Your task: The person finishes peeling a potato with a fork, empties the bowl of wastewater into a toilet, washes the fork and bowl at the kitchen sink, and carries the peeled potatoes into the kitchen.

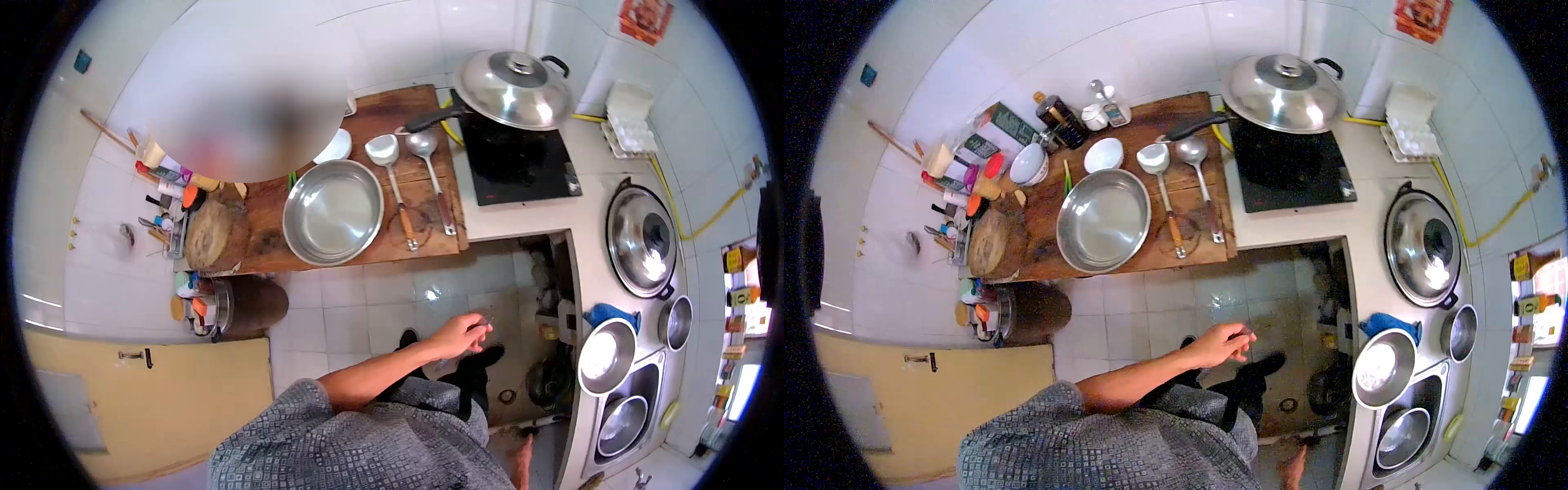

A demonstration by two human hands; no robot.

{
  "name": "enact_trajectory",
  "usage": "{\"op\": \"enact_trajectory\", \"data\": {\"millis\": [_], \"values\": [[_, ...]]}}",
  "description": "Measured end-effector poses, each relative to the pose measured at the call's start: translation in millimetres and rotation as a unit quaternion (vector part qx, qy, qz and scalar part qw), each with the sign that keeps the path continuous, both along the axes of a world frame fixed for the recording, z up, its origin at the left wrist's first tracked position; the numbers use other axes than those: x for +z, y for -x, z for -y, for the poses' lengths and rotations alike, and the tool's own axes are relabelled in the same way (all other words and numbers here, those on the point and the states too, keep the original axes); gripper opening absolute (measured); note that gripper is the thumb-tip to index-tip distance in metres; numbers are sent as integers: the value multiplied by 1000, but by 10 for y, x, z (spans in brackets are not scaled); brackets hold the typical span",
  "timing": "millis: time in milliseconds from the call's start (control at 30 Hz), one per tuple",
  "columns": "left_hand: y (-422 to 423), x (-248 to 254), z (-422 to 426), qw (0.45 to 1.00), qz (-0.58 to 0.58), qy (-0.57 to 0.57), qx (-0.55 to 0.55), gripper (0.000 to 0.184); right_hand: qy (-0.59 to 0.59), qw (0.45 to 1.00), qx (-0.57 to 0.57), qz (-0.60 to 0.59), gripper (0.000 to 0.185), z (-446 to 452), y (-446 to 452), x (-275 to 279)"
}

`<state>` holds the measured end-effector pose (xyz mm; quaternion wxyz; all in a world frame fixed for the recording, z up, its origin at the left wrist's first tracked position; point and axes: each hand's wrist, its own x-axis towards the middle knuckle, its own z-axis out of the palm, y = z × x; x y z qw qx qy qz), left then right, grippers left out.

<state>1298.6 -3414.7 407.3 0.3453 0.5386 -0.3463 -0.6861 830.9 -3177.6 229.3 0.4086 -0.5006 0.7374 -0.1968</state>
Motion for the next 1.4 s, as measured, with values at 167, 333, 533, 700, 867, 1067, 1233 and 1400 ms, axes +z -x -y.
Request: {"op": "enact_trajectory", "data": {"millis": [167,333,533,700,867,1067,1233,1400], "values": [[-873,213,-365,999,27,-8,-16,34,-346,910,229,-9,59,-110,62,-269],[-1513,214,-745,996,2,-35,77,38,-367,919,-77,119,55,422,-993,273],[-2099,-39,-1284,979,-64,26,193,37,-247,953,-67,162,35,880,-1430,447],[-2325,177,-1660,933,-151,-24,327,42,-371,880,-70,287,21,1480,-1219,-27],[-2363,342,-1879,896,-125,-23,425,43,-298,943,59,135,6,1930,-1447,-63],[-2266,457,-1888,870,-56,-78,483,40,-244,946,30,212,21,2055,-1800,489],[-2108,585,-1701,873,7,-69,482,38,-119,954,242,132,18,1878,-1333,67],[-1976,316,-1402,903,-37,-39,426,33,176,854,452,188,20,1381,-589,-637]]}}
